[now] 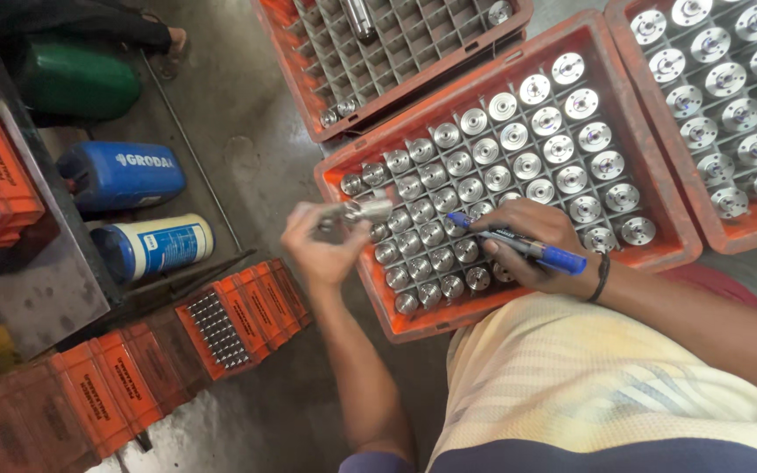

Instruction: The person picks up small cylindrical metal parts from an orange crate, marks them with a blue marker, and places them into another crate. The process is repeated for multiple parts.

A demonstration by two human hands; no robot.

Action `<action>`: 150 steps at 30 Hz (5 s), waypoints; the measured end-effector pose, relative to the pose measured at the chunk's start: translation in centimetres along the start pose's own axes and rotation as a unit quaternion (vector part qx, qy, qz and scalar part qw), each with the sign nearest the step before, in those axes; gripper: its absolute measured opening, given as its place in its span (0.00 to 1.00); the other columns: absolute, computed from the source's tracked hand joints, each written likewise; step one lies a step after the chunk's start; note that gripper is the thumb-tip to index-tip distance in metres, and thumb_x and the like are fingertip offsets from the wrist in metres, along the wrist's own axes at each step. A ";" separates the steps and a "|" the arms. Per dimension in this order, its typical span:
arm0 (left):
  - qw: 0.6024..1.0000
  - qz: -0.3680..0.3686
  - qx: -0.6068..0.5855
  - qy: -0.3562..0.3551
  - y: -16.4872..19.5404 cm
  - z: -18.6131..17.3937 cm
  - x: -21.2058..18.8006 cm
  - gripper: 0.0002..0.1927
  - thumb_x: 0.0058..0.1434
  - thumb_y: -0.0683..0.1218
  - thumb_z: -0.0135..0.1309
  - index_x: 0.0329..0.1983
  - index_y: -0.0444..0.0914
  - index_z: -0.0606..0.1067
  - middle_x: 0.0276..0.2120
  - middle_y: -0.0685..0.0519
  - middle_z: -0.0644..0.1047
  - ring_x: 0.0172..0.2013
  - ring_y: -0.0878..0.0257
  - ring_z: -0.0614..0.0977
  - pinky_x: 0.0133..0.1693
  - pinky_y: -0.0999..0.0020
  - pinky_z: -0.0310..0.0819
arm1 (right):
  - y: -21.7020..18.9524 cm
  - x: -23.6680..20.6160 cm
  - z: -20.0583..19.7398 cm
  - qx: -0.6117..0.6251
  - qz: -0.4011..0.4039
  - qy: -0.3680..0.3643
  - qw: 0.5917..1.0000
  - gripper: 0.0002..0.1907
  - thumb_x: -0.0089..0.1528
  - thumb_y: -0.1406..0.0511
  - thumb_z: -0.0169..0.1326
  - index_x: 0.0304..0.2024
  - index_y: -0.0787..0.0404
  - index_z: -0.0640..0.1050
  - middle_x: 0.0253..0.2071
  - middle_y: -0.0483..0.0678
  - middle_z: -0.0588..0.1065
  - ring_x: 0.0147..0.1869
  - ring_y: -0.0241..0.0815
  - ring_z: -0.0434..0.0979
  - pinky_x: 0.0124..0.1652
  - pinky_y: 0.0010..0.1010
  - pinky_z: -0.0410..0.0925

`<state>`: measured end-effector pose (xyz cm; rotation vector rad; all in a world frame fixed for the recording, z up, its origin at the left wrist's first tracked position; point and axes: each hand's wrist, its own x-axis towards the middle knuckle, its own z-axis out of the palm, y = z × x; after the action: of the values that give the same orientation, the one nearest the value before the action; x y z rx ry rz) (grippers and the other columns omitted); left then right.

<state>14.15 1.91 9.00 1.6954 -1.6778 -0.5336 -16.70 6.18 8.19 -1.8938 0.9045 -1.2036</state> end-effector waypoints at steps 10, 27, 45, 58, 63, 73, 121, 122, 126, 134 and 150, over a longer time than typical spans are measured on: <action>0.734 -0.321 -0.598 0.034 -1.9 11.9 -6.9 0.29 0.71 0.49 0.45 0.73 0.33 0.64 0.54 0.53 0.79 0.52 0.66 0.80 0.54 0.71 0.74 | -0.1 0.7 2.0 -0.038 -0.105 -0.071 0.991 0.13 0.57 0.68 0.62 0.45 0.59 0.78 0.33 0.46 0.75 0.33 0.46 0.73 0.35 0.37 0.65; 0.855 -0.239 -0.459 -0.047 -0.1 8.5 -4.7 0.20 0.68 0.52 0.44 0.51 0.33 0.75 0.27 0.46 0.80 0.21 0.60 0.76 0.21 0.68 0.66 | -0.5 -0.3 2.2 -0.006 -0.038 -0.085 0.996 0.11 0.59 0.68 0.58 0.44 0.60 0.78 0.33 0.49 0.77 0.35 0.48 0.76 0.37 0.39 0.69; 0.958 -0.028 0.286 -0.006 -4.1 7.0 3.7 0.21 0.35 0.54 0.75 0.29 0.40 0.83 0.38 0.48 0.81 0.54 0.50 0.76 0.47 0.49 0.66 | 0.6 0.2 1.0 -0.006 -0.010 -0.026 1.000 0.10 0.61 0.68 0.58 0.45 0.64 0.78 0.39 0.52 0.79 0.37 0.49 0.78 0.37 0.37 0.70; 0.720 -0.337 -0.605 -0.038 0.3 10.2 -4.7 0.20 0.73 0.55 0.41 0.48 0.36 0.76 0.37 0.52 0.78 0.33 0.65 0.78 0.35 0.68 0.73 | 0.1 0.6 1.6 -0.022 -0.087 -0.047 0.995 0.13 0.58 0.68 0.61 0.45 0.62 0.78 0.33 0.49 0.75 0.34 0.48 0.74 0.36 0.39 0.66; 0.779 -0.323 -0.538 -0.020 0.6 11.2 -6.0 0.24 0.76 0.57 0.37 0.49 0.35 0.78 0.32 0.54 0.78 0.27 0.69 0.76 0.29 0.74 0.72 | 0.3 -0.4 1.8 -0.010 -0.095 -0.086 0.992 0.13 0.56 0.68 0.61 0.43 0.62 0.78 0.32 0.49 0.76 0.33 0.47 0.74 0.34 0.38 0.67; 0.747 -0.272 -0.603 -0.069 0.4 11.0 -6.0 0.19 0.63 0.51 0.50 0.53 0.37 0.69 0.32 0.47 0.77 0.28 0.59 0.80 0.31 0.65 0.78 | 0.7 -1.5 2.1 -0.006 -0.040 -0.051 0.998 0.11 0.57 0.69 0.58 0.43 0.62 0.78 0.30 0.50 0.74 0.32 0.48 0.74 0.33 0.39 0.67; 0.744 -0.316 -0.587 -0.037 -0.7 10.6 -6.5 0.20 0.57 0.49 0.48 0.53 0.38 0.70 0.32 0.48 0.79 0.27 0.59 0.81 0.27 0.67 0.77 | 0.3 -1.1 2.4 -0.013 -0.069 -0.061 0.996 0.11 0.58 0.67 0.58 0.44 0.60 0.79 0.31 0.48 0.74 0.33 0.48 0.73 0.35 0.39 0.66; 0.722 -0.307 -0.619 -0.040 -0.8 10.3 -6.2 0.20 0.59 0.49 0.48 0.52 0.36 0.70 0.32 0.47 0.79 0.30 0.58 0.82 0.29 0.65 0.79 | 0.2 -1.0 2.4 -0.019 -0.070 -0.062 0.995 0.11 0.58 0.67 0.58 0.44 0.60 0.79 0.31 0.48 0.74 0.34 0.49 0.73 0.35 0.39 0.66; 0.862 -0.246 -0.441 -0.040 -0.5 7.8 -3.9 0.22 0.67 0.53 0.47 0.55 0.32 0.72 0.32 0.39 0.79 0.25 0.53 0.78 0.25 0.61 0.72 | 0.0 -0.3 2.2 0.003 -0.071 -0.069 0.995 0.11 0.59 0.67 0.59 0.44 0.61 0.78 0.33 0.49 0.76 0.34 0.48 0.75 0.37 0.39 0.68; 0.975 -0.097 0.200 0.015 -0.4 2.7 0.6 0.22 0.52 0.42 0.63 0.52 0.36 0.78 0.46 0.43 0.73 0.43 0.46 0.81 0.46 0.52 0.75 | -0.2 0.0 1.3 -0.010 -0.048 -0.012 0.999 0.10 0.60 0.68 0.57 0.45 0.62 0.78 0.35 0.51 0.78 0.36 0.51 0.77 0.39 0.39 0.69; 0.992 0.023 0.041 -0.113 8.2 10.5 -6.4 0.16 0.58 0.47 0.65 0.47 0.37 0.81 0.40 0.44 0.79 0.42 0.44 0.81 0.44 0.53 0.75 | -0.2 -5.6 -6.1 -0.054 0.122 0.177 0.975 0.10 0.70 0.66 0.52 0.50 0.66 0.77 0.43 0.52 0.79 0.44 0.42 0.81 0.45 0.32 0.72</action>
<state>0.50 6.79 6.56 1.7005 -1.9182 -0.6644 -24.14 9.84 7.83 -1.6142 1.3768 -1.3839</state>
